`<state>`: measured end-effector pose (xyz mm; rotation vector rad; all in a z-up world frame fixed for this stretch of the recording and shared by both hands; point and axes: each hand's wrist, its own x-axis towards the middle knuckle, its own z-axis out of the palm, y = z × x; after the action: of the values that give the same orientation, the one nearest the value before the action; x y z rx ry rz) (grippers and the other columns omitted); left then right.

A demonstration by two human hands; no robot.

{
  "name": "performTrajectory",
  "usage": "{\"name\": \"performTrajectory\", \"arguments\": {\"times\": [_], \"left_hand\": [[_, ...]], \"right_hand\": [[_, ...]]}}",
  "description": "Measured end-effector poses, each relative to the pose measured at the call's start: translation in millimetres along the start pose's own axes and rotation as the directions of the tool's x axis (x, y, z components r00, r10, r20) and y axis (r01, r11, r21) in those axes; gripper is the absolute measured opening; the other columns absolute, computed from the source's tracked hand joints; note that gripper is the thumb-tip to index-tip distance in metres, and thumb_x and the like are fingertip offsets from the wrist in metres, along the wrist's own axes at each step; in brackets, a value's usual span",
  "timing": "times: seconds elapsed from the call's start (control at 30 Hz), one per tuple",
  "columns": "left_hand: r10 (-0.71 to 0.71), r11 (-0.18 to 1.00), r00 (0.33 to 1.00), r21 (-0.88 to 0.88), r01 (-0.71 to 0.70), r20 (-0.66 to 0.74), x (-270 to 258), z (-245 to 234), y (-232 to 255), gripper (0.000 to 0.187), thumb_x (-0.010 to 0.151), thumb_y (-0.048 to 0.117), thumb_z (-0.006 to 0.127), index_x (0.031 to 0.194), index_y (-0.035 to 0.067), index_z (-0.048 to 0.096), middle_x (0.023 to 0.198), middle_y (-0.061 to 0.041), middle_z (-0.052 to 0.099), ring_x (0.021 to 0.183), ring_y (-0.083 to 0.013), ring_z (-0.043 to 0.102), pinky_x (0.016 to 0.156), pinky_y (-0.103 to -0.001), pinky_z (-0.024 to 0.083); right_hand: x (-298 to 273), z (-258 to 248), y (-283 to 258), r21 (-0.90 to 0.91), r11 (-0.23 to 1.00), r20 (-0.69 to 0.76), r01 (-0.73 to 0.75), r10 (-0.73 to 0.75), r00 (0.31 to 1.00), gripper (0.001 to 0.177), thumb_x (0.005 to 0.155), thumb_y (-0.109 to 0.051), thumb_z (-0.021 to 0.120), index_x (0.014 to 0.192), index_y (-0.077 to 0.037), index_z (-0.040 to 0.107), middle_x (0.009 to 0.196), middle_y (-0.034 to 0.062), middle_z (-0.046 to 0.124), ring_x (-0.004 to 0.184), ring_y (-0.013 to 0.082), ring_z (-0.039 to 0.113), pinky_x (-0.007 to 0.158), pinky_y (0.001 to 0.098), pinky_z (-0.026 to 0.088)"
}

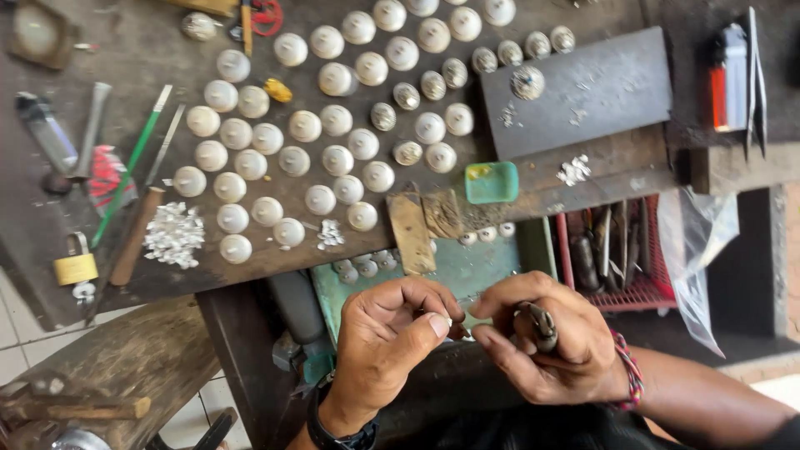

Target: Attaching small silver jump rings to jewelry components using needle-nose pliers at a workbench.

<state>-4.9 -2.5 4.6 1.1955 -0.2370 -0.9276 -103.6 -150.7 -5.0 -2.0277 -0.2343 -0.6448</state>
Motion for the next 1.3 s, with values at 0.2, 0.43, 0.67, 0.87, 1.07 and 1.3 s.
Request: {"name": "performTrajectory", "arguments": {"times": [0.2,0.43,0.67,0.87,1.07,1.3], "left_hand": [[-0.026,0.999,0.998,0.049,0.023,0.059,1.5,3.2,-6.4,0.009,0.075,0.011,0.057,0.071,0.004,0.058,0.078,-0.009,0.060,0.070,-0.0143,0.055,0.064,-0.026,0.045],[0.005,0.996,0.998,0.083,-0.010,0.066,1.7,3.5,-4.7,0.006,0.076,0.009,0.057,0.073,0.004,0.060,0.079,-0.009,0.062,0.072,-0.0154,0.058,0.066,-0.027,0.047],[0.188,0.925,0.981,0.325,-0.195,0.051,5.3,9.0,-8.9,0.010,0.075,0.010,0.059,0.074,0.002,0.064,0.078,-0.009,0.067,0.073,-0.0157,0.064,0.064,-0.023,0.053],[0.351,0.705,0.936,0.655,-0.271,0.010,7.8,15.5,-27.5,0.008,0.067,0.009,0.066,0.073,0.013,0.069,0.069,0.001,0.066,0.059,-0.0071,0.062,0.055,-0.017,0.050],[0.183,0.562,0.982,0.825,-0.063,-0.050,1.1,12.1,-40.2,0.015,0.067,0.028,0.068,0.082,0.025,0.072,0.073,0.010,0.068,0.055,-0.0043,0.065,0.052,-0.020,0.055],[0.347,0.466,0.937,0.858,-0.215,0.046,0.9,11.9,-24.2,0.014,0.072,0.020,0.062,0.085,0.025,0.067,0.073,0.009,0.064,0.059,-0.0058,0.061,0.049,-0.023,0.049]], "right_hand": [[15.3,1.5,-7.4,0.069,0.990,-0.006,-0.120,0.120,0.993,0.033,0.074,0.003,0.061,0.075,-0.002,0.028,0.080,0.0194,0.057,0.044,0.0141,0.045,0.038,0.0192,0.037],[14.3,2.9,-6.9,0.080,0.985,-0.008,-0.152,0.153,0.988,0.031,0.076,0.003,0.060,0.087,-0.001,0.031,0.082,0.0177,0.057,0.044,0.0122,0.038,0.039,0.0173,0.039],[27.1,-9.2,-6.5,0.046,0.982,-0.009,-0.183,0.184,0.983,0.012,0.080,-0.003,0.051,0.070,0.001,0.044,0.075,0.0111,0.056,0.061,0.0202,0.058,0.056,0.0253,0.050],[35.3,-37.9,15.3,-0.236,0.933,-0.196,-0.271,0.228,0.954,0.011,0.079,0.000,0.053,0.074,-0.003,0.043,0.067,0.0055,0.052,0.053,0.0145,0.047,0.050,0.0240,0.041],[34.3,-57.3,39.3,-0.463,0.793,-0.332,-0.396,0.259,0.907,0.014,0.076,0.004,0.055,0.072,-0.004,0.045,0.073,0.0052,0.056,0.061,0.0155,0.053,0.052,0.0255,0.044],[32.8,-56.8,38.2,-0.435,0.749,-0.367,-0.500,0.359,0.858,0.028,0.078,0.001,0.055,0.063,-0.010,0.033,0.078,0.0010,0.060,0.059,0.0118,0.053,0.053,0.0241,0.039]]}}
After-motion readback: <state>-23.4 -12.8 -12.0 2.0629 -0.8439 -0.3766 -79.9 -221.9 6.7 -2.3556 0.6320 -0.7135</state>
